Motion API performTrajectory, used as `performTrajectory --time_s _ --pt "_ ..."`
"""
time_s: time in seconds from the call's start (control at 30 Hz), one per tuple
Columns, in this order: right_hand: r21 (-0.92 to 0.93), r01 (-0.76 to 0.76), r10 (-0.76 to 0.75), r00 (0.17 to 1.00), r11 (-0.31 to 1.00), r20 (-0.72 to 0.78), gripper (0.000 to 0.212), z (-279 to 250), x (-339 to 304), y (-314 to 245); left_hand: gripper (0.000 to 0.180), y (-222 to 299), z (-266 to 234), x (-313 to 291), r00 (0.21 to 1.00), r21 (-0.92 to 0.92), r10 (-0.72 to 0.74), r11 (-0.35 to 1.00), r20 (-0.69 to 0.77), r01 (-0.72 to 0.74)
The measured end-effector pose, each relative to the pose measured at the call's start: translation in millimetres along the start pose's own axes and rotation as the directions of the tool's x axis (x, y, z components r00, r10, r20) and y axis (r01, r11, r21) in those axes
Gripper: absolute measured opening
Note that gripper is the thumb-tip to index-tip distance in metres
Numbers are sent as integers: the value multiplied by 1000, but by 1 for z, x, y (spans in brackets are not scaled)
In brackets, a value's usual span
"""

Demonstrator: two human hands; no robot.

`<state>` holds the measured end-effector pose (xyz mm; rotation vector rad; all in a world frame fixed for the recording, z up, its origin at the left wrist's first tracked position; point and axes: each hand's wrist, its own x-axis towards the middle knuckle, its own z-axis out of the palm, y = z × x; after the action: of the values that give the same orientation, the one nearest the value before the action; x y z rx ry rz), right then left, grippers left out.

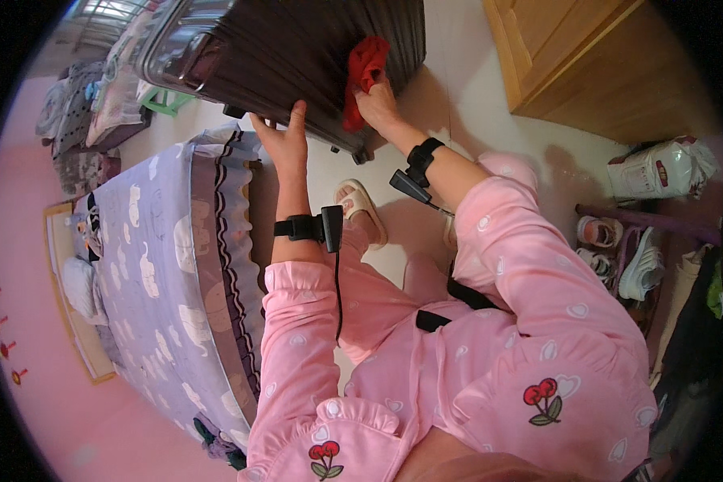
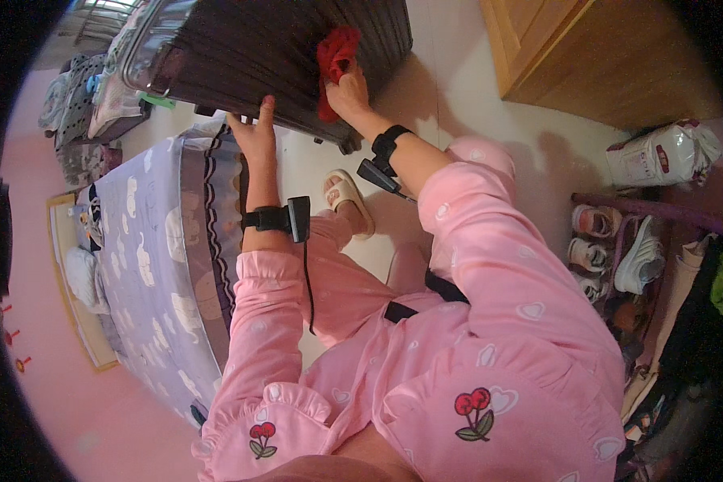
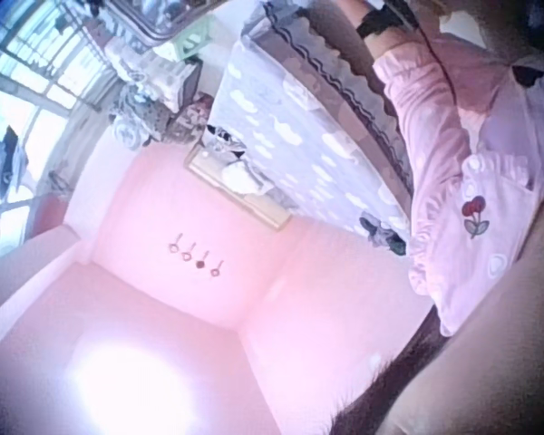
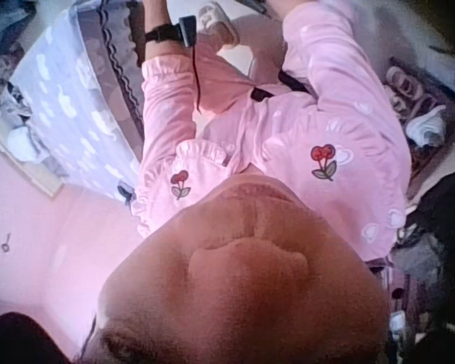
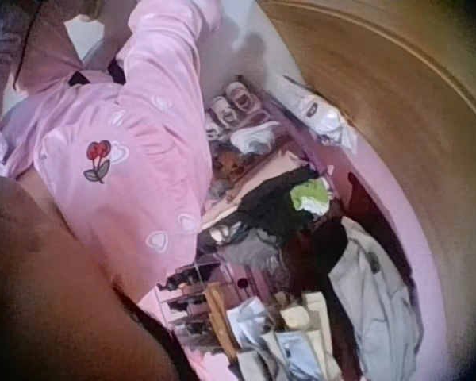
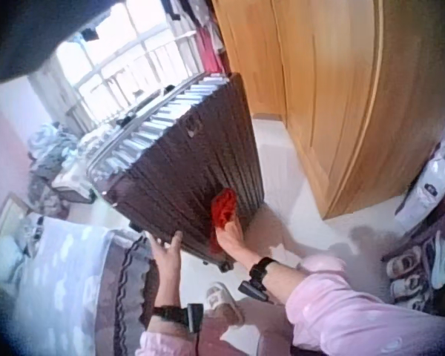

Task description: The person wipes the exterior of a hard-shell suitcase with a red cloth. They rotate the suitcase to clean multiple sides, including the top, front, and side panels, while seated on the floor.

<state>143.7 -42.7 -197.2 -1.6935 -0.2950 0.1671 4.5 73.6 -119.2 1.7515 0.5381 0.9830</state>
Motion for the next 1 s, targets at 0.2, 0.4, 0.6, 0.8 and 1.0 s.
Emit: performTrajectory --time_s 0.2,0.4,0.6,0.8,1.0 --pt "18 -231 229 951 973 -208 50 0 66 79 84 4 -1 0 999 57 -50 997 16 49" --pt "320 -282 345 924 904 -162 42 -14 132 128 79 21 -5 0 993 278 -113 954 -21 115" --pt "398 -525 594 802 752 -65 41 14 50 113 78 24 -2 3 994 325 -103 940 -26 106" --pt "38 -748 703 638 662 315 40 29 -60 109 88 23 -6 0 994 413 -102 904 -39 109" --pt "439 -868 701 462 231 543 39 42 -75 93 90 30 -5 -5 988 520 -147 841 -48 151"
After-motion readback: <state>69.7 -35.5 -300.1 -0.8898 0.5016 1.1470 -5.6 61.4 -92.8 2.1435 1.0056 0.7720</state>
